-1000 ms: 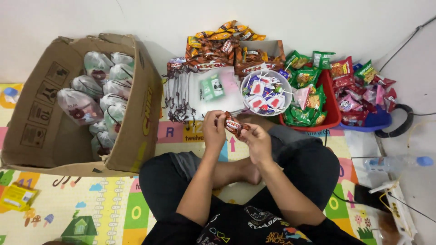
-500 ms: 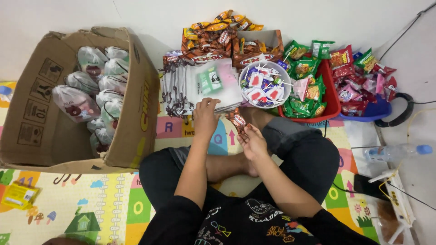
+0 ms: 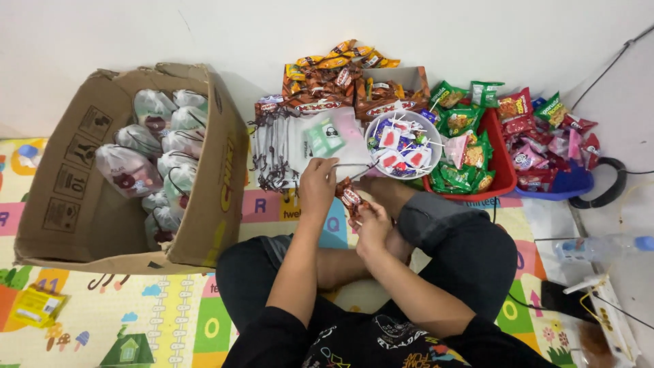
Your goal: The person is seen sitting on the floor, picking up various snack packets from different piles and placing them into small white plastic bags.
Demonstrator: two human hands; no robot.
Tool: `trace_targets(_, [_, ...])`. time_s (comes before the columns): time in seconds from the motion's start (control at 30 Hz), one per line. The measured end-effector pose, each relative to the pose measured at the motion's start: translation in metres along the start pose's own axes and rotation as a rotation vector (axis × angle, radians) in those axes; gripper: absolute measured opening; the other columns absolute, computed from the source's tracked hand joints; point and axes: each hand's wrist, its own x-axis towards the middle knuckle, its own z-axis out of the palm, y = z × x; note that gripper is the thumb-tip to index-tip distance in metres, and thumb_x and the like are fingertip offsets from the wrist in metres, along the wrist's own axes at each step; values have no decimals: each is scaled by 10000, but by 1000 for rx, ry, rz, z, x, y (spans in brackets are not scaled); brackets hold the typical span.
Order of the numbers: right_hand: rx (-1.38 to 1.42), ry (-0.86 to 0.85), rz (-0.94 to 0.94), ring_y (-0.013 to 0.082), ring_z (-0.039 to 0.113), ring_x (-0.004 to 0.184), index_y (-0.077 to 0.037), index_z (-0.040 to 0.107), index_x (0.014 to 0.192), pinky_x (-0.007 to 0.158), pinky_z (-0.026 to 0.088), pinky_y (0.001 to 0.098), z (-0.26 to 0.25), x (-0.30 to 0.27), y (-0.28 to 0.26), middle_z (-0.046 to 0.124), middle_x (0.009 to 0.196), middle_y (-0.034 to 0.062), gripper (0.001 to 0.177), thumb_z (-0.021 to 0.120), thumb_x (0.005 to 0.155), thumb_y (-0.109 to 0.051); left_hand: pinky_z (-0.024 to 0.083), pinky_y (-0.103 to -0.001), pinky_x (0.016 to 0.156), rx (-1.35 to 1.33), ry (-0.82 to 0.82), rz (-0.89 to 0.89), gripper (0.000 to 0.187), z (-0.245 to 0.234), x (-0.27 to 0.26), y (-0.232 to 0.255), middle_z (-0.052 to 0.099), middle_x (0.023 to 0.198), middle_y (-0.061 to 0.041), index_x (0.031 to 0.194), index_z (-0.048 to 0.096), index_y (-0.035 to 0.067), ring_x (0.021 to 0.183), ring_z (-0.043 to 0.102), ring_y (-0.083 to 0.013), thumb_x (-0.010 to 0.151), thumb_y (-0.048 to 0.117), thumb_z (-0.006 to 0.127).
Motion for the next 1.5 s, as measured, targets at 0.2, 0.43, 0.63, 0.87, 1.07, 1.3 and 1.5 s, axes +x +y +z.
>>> trace_targets(0.2, [75, 77, -87, 214, 705, 707, -126, 627, 1119, 616, 635, 373, 46, 24, -19, 633, 864, 52, 245, 721, 898, -78, 583, -359, 698, -8, -24, 35, 233, 12, -8, -12, 682, 885, -57, 1020, 803, 139, 764, 700, -247, 879, -24, 715])
trace_targets(0.43, [236, 68, -108, 252, 718, 669, -169, 516, 1014, 633, 654, 386, 82, 54, -6, 608, 828, 59, 251, 714, 914, -52, 581, -360, 676, 14, 5, 52, 190, 28, -19, -23, 655, 817, -40, 976, 811, 171, 725, 683, -255, 859, 31, 756])
trace_targets(0.63, [101, -47, -282, 150, 648, 686, -151, 664, 1076, 638, 626, 320, 98, 20, -39, 604, 858, 4, 217, 706, 906, -22, 573, -381, 668, 65, 11, 114, 168, 26, -15, -19, 659, 847, -40, 931, 812, 169, 737, 681, -274, 843, 43, 744])
trace_targets(0.87, [-977, -300, -683, 436, 685, 1053, -37, 698, 1086, 873, 557, 551, 59, 146, 35, 726, 978, 229, 216, 575, 973, -174, 580, -345, 700, -72, 29, 101, 169, 28, -14, -10, 651, 830, -64, 962, 821, 138, 738, 675, -273, 878, 17, 739])
trace_targets(1.07, [-866, -335, -587, 403, 562, 1259, -47, 618, 1262, 1065, 448, 492, 64, 23, -43, 619, 1275, 206, 326, 567, 983, -208, 583, -335, 721, -81, 26, 73, 180, 26, -9, -6, 656, 842, -76, 988, 820, 124, 757, 682, -260, 884, 2, 738])
trace_targets(1.3, [-1446, -177, -1246, 291, 595, 1062, 221, 598, 1114, 977, 521, 319, 84, 82, -7, 600, 1009, 237, 274, 416, 996, 53, 583, -357, 725, -94, 33, 69, 157, 32, -11, -7, 651, 844, -94, 989, 815, 123, 776, 678, -287, 889, 25, 743])
trace_targets(1.5, [-1555, -334, -1016, 358, 625, 1078, 173, 648, 1115, 974, 533, 418, 98, 94, -11, 648, 1028, 257, 308, 476, 964, -32, 575, -321, 749, -105, 50, 59, 177, 29, -11, -6, 652, 851, -57, 997, 818, 141, 784, 679, -244, 894, 17, 744])
